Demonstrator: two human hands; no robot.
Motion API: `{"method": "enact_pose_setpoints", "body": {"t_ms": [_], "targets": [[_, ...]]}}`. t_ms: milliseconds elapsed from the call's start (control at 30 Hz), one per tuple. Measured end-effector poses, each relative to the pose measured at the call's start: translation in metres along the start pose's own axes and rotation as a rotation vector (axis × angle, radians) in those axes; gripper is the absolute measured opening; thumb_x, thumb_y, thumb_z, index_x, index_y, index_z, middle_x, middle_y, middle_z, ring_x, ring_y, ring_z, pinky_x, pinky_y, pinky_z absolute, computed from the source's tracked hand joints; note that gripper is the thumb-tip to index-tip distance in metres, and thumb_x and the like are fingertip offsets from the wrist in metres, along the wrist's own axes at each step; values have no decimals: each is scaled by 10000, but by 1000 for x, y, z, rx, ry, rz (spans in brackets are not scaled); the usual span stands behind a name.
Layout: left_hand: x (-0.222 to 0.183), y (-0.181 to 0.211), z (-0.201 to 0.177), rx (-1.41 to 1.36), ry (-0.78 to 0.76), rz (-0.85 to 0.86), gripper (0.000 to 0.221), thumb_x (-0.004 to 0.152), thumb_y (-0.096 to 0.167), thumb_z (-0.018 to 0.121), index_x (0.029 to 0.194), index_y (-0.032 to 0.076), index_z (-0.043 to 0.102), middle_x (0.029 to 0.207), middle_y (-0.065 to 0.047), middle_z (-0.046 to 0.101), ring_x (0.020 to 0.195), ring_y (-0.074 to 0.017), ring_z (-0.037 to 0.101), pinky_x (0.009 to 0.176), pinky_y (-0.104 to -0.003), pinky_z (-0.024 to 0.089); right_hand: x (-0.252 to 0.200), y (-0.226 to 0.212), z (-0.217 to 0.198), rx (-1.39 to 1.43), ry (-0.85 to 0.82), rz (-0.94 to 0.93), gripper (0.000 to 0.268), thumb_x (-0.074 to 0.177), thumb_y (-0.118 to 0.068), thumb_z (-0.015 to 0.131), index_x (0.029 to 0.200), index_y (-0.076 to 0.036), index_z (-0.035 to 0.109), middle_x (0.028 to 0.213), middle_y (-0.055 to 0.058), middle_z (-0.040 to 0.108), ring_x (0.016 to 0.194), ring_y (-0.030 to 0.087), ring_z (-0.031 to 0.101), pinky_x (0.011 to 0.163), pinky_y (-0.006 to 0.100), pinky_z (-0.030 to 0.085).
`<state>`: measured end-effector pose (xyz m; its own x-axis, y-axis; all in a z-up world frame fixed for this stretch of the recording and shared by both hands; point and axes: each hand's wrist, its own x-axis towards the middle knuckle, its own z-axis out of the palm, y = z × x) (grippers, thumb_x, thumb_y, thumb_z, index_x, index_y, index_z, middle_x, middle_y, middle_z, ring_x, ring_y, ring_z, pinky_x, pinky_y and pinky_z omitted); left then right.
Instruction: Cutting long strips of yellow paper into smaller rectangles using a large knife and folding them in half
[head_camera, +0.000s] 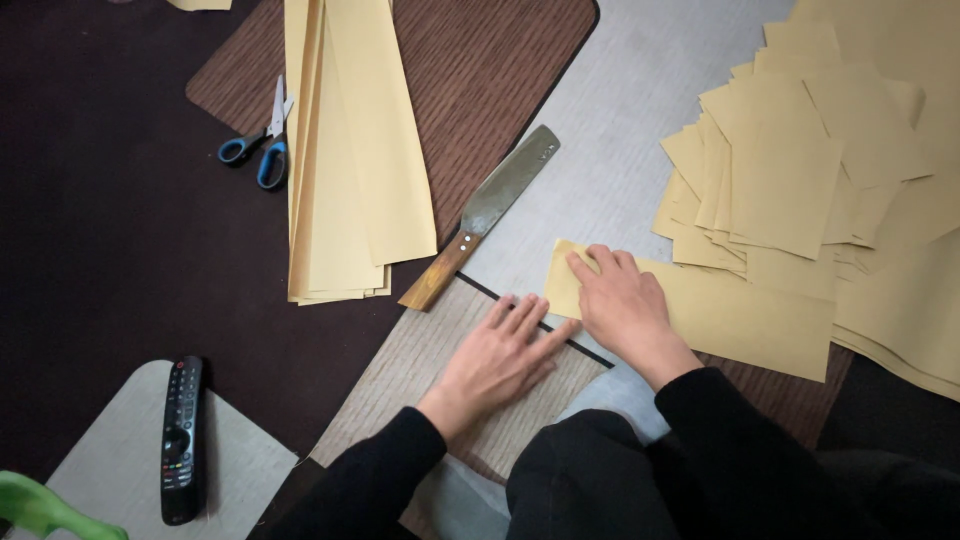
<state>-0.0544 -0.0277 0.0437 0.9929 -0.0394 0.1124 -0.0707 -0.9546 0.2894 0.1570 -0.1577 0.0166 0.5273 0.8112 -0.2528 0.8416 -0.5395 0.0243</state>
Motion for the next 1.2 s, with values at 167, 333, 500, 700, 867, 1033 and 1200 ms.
{"method": "enact_pose_setpoints", "body": {"t_ms": [167,333,500,700,867,1033,1200], "targets": [[-1,3,3,55,7,13,656,1146,468,530,1751,232,439,1552,-295,684,1555,-417,595,1325,-616,368,6,1,6,21,-13,-13,553,1096,-303,518,1647,-351,546,1560,60,555,1490,384,565,932,599,670],[-2,-2,21,88,30,22,640,1113,463,582,1693,198,524,1536,-299,693,1540,-422,598,1272,-620,418,-16,-25,-29,29,28,-62,535,1139,-344,486,1669,-375,551,1540,186,592,1478,477,573,956,634,648],[-4,-6,30,111,90,34,663,1075,481,640,1666,190,564,1531,-279,703,1534,-407,597,1223,-608,470,-22,-30,-23,9,57,-39,508,1191,-383,403,1686,-412,516,1618,226,531,1573,514,474,1016,636,610],[-6,-5,29,108,141,35,617,1052,461,675,1614,212,618,1503,-271,727,1509,-403,625,1206,-610,491,-33,-33,-10,4,227,-69,502,1178,-384,468,1673,-403,551,1626,258,533,1572,531,471,1036,630,595],[-5,-5,32,89,171,24,609,1036,453,696,1588,202,643,1500,-266,733,1509,-395,629,1203,-603,497,-37,-40,-19,62,169,-41,491,1192,-383,444,1671,-380,555,1673,282,508,1608,550,428,1111,661,526],[-6,-6,31,76,175,28,580,1031,427,714,1551,171,677,1499,-270,736,1510,-400,631,1203,-606,486,-48,-37,6,83,302,-88,440,1173,-376,498,1593,-378,629,1682,260,524,1591,548,472,1139,697,495],[-6,-6,35,85,172,35,602,1028,443,714,1562,168,664,1509,-268,730,1512,-397,626,1209,-614,475,-48,-33,23,80,373,-140,408,1148,-358,515,1520,-378,680,1676,80,569,1596,373,504,1192,626,480]]}}
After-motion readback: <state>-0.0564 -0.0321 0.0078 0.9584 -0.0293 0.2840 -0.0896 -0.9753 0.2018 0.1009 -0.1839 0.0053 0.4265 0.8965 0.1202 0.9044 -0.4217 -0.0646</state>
